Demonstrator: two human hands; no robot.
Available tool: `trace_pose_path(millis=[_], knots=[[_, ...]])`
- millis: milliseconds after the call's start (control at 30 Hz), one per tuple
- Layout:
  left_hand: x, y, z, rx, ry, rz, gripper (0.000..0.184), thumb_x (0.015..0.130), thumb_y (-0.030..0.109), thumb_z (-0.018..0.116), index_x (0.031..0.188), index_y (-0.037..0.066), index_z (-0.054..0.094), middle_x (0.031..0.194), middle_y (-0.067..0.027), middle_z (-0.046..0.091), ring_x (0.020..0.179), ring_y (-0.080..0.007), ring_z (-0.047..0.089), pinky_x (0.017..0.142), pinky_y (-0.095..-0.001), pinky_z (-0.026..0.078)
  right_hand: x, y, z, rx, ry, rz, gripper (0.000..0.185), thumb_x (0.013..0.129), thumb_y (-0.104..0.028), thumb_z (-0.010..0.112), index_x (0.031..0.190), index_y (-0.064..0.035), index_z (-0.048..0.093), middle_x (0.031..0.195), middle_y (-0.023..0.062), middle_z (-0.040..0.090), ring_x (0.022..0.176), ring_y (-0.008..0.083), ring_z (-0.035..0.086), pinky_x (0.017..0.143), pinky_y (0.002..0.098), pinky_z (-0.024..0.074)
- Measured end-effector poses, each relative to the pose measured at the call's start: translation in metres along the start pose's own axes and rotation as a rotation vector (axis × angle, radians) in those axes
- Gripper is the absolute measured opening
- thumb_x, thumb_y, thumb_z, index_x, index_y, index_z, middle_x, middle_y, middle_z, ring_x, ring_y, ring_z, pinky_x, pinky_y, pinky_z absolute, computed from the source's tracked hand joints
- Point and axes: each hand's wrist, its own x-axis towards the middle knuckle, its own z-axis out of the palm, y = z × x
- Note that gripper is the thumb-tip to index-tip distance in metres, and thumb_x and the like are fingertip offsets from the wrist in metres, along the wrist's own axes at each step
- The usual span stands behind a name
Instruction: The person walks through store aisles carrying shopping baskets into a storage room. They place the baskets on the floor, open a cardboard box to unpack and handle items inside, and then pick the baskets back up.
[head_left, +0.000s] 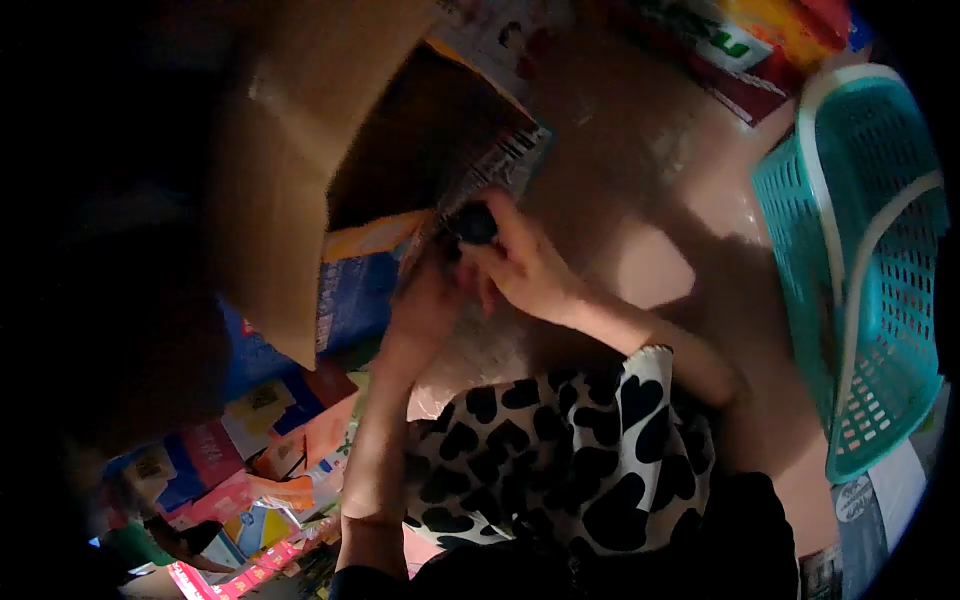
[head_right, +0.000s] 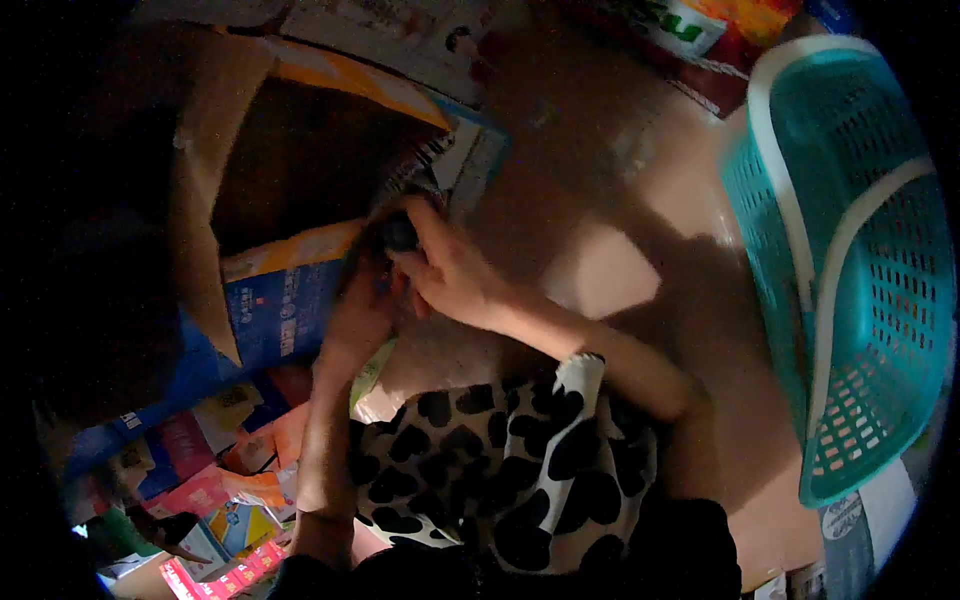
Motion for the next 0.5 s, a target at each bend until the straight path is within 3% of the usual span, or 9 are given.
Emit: trace_pose_path(millis=[67, 167, 233, 300, 333, 400, 433, 500], knots=[[0.001, 0.003, 0.000, 0.023, 0.017, -0.070, 0.056, 0.087, 0.015, 0.057, 0.138, 0.006, 0.037, 0.134, -0.0214, 0.048, 0.124, -0.0354, 0.046, 0.103, -0.0394, 0.037, -0.001, 0.011, 0.000, -0.093, -0.006, -0.005, 0.033, 0.095, -0.004, 0.047, 0.125, -0.0070, 0.034, 0.073, 0.0102, 0.060, 0.050, 0.0122, 0.056, 0.043, 0.0251, 0.0428], [0.001, -0.053, 0.016, 0.104, 0.087, 0.375, 0.047, 0.089, 0.019, 0.053, 0.132, 0.005, 0.043, 0.133, -0.0179, 0.047, 0.125, -0.0302, 0.043, 0.106, -0.0389, 0.032, 0.002, 0.019, -0.008, -0.452, 0.033, -0.133, 0.043, 0.092, -0.012, 0.054, 0.131, -0.0039, 0.039, 0.093, 0.0222, 0.064, 0.074, 0.0384, 0.065, 0.067, 0.0439, 0.0520], [0.000, -0.056, 0.025, 0.099, 0.245, 0.480, 0.039, 0.091, 0.025, 0.049, 0.126, 0.007, 0.051, 0.132, -0.0153, 0.048, 0.124, -0.0266, 0.043, 0.107, -0.0382, 0.030, 0.005, 0.016, -0.011, -0.580, -0.003, -0.165, 0.047, 0.090, -0.014, 0.057, 0.132, -0.0041, 0.039, 0.100, 0.0247, 0.063, 0.080, 0.0439, 0.064, 0.070, 0.0459, 0.0518], [-0.005, 0.000, 0.010, -1.147, 0.083, 0.022, 0.058, 0.087, 0.018, 0.059, 0.139, 0.002, 0.038, 0.142, -0.0120, 0.042, 0.127, -0.0258, 0.041, 0.105, -0.0382, 0.034, 0.006, 0.012, -0.011, -0.778, 0.075, -0.125, 0.053, 0.087, -0.018, 0.061, 0.134, -0.0063, 0.040, 0.103, 0.0254, 0.062, 0.078, 0.0441, 0.062, 0.066, 0.0460, 0.0516], [-0.003, 0.001, 0.007, -1.146, 0.104, 0.040, 0.058, 0.087, 0.018, 0.059, 0.139, 0.002, 0.038, 0.142, -0.0120, 0.042, 0.127, -0.0258, 0.041, 0.105, -0.0382, 0.034, 0.010, 0.008, -0.009, -0.785, 0.061, -0.146, 0.053, 0.087, -0.018, 0.061, 0.134, -0.0063, 0.040, 0.103, 0.0254, 0.062, 0.078, 0.0441, 0.062, 0.066, 0.0460, 0.0516], [0.001, -0.003, 0.004, -1.723, 0.120, 0.086, 0.054, 0.088, 0.021, 0.059, 0.136, 0.003, 0.041, 0.139, -0.0099, 0.044, 0.125, -0.0218, 0.042, 0.103, -0.0353, 0.035, 0.014, -0.004, -0.007, -1.003, 0.144, -0.222, 0.060, 0.085, -0.021, 0.064, 0.137, -0.0084, 0.038, 0.094, 0.0238, 0.065, 0.069, 0.0409, 0.063, 0.060, 0.0462, 0.0504], [0.001, -0.015, 0.008, -1.720, 0.124, 0.103, 0.054, 0.088, 0.021, 0.059, 0.136, 0.003, 0.041, 0.139, -0.0099, 0.044, 0.125, -0.0218, 0.042, 0.103, -0.0353, 0.035, 0.016, -0.003, -0.006, -1.007, 0.143, -0.238, 0.060, 0.085, -0.021, 0.064, 0.137, -0.0084, 0.038, 0.094, 0.0238, 0.065, 0.069, 0.0409, 0.063, 0.060, 0.0462, 0.0504], [0.004, -0.041, 0.015, -2.006, 0.120, -0.074, 0.048, 0.093, 0.026, 0.053, 0.135, 0.005, 0.043, 0.132, -0.0108, 0.049, 0.113, -0.0208, 0.048, 0.089, -0.0332, 0.043, 0.020, 0.003, -0.007, -1.135, 0.182, -0.319, 0.064, 0.082, -0.024, 0.066, 0.139, -0.0102, 0.038, 0.074, 0.0212, 0.064, 0.060, 0.0375, 0.063, 0.055, 0.0450, 0.0487]])
